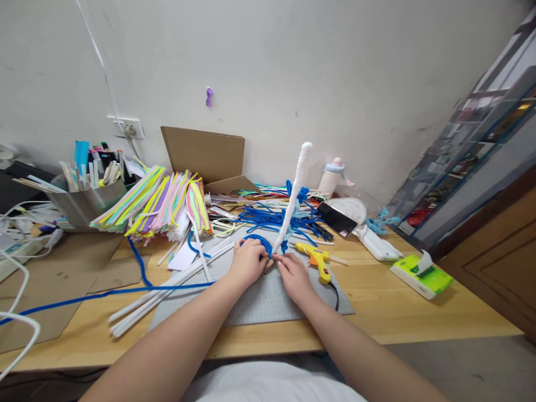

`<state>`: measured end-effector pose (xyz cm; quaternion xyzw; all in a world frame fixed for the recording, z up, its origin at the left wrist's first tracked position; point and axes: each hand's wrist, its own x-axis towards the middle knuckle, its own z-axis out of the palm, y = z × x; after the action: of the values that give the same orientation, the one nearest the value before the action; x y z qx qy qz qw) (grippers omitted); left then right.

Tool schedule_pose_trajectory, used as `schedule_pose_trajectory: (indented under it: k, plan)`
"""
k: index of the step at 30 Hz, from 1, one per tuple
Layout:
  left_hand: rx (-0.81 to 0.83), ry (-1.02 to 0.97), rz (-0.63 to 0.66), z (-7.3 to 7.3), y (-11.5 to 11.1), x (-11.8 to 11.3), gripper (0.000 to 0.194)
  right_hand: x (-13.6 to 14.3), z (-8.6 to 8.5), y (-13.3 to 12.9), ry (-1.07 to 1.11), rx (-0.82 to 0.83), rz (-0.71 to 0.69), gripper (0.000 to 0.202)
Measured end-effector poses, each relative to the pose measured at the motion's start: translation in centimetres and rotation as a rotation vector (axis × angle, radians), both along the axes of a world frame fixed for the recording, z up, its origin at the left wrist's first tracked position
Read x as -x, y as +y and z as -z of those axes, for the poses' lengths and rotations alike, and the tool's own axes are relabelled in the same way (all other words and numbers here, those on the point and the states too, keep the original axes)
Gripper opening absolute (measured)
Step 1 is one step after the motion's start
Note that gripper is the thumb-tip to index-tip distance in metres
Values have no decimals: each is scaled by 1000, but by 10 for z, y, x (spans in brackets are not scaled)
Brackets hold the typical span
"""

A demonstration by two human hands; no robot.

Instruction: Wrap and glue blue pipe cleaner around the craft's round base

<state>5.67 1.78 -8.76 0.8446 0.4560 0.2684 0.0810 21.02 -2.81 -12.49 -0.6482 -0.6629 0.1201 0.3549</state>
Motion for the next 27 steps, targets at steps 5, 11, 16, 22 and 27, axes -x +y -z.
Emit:
schedule_pose_trajectory:
  k: [5, 11, 16, 22, 27]
  plan:
    - [-5, 2, 6, 0, 0, 0, 12, 4, -1, 2, 41, 11, 5, 30]
    - [-11, -3, 10, -1, 0, 0, 13, 3, 0, 8, 170, -35, -42, 28]
    - [4, 2, 3, -1, -1, 1, 12, 4, -1, 2, 229, -107, -17, 21]
    - [-16, 11, 8, -1, 0, 2, 11, 2, -5, -2, 469, 54, 23, 21]
    - [-29, 3, 5, 0, 0, 1, 11, -2, -4, 0, 490, 106, 16, 27]
